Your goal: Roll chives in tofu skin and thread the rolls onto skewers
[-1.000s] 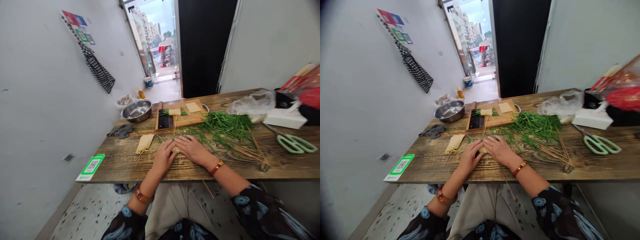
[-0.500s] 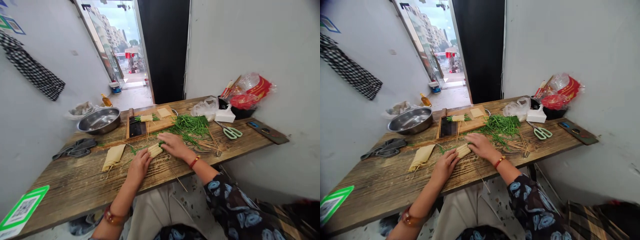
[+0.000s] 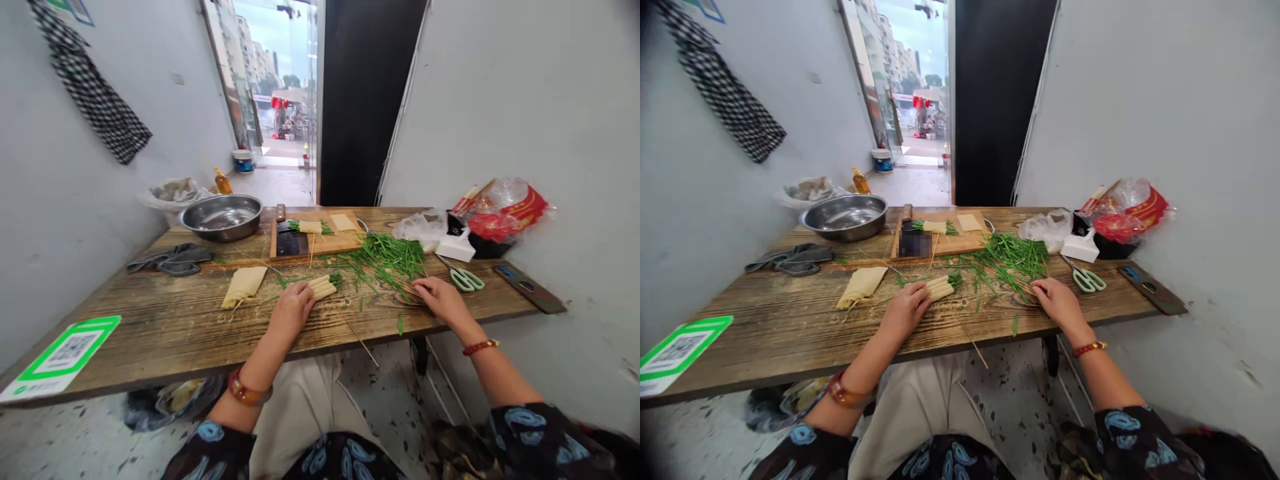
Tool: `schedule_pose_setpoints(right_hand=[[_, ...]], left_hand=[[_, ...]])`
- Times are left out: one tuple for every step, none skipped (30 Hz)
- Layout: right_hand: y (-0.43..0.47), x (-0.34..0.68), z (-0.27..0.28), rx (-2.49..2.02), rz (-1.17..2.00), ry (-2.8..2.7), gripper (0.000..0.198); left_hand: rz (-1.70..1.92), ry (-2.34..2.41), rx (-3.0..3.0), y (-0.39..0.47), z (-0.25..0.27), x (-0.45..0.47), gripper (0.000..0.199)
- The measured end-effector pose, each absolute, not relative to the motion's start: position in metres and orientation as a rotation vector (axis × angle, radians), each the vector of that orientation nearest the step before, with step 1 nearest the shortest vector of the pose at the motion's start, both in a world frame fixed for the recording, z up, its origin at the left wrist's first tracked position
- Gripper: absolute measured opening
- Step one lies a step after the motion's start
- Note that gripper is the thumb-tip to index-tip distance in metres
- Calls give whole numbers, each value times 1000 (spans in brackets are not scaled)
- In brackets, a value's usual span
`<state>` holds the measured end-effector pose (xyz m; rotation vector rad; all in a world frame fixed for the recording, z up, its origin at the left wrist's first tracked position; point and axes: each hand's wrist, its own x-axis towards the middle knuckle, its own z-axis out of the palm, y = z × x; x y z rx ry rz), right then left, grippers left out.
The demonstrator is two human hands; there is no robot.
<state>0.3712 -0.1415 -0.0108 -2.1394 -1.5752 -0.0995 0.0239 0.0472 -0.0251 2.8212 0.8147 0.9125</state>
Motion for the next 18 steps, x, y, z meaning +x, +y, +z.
schedule_pose_setpoints(right_hand=[[-135,367,-12,-2164,-112,-1629,28],[-130,365,-12,-2198,-137,-1675,26],[-125,364,-13,-2238,-165,-1715,25],[-120,365,-14,-2283,-188,-1745,23],[-117,367,-15,-2329,-195,-1766,21],[-115,370,-16,-2366,-182,-1783,20],[-113,373,-17,-2390,-160,-1793,19],[-113,375,-17,-2400,-133,-1804,19],[-113,377,-18,-2399,-110,-1817,19],[-113,379,-18,-2393,-95,-1832,19],[-113,379,-18,-2384,-85,-1852,19],[-113,378,-18,-2378,-80,-1869,19],[-113,377,-17,-2378,-79,-1880,19],[-112,376,-17,-2382,-81,-1884,19],[-111,375,-17,-2394,-85,-1881,19],[-110,373,-17,-2410,-94,-1876,20],[-109,372,-17,-2429,-111,-1875,21],[-108,372,-16,-2449,-142,-1882,22]], left_hand=[[908,823,2812,45,-24,23,10],[899,828,2804,43,-24,22,9],[892,834,2798,42,-23,22,8],[885,832,2792,41,-23,21,7],[887,839,2783,40,-24,21,7],[890,840,2781,40,-24,21,6],[899,845,2776,40,-25,21,6],[907,851,2772,39,-26,21,5],[911,857,2769,39,-26,22,5],[908,866,2765,39,-26,22,4],[898,876,2760,39,-26,22,4],[885,884,2755,38,-26,22,4],[872,891,2749,38,-26,22,4],[861,894,2743,38,-25,22,4],[855,895,2736,37,-25,22,4],[854,894,2732,37,-24,22,4],[854,893,2731,37,-24,21,4],[854,893,2734,37,-23,21,5]])
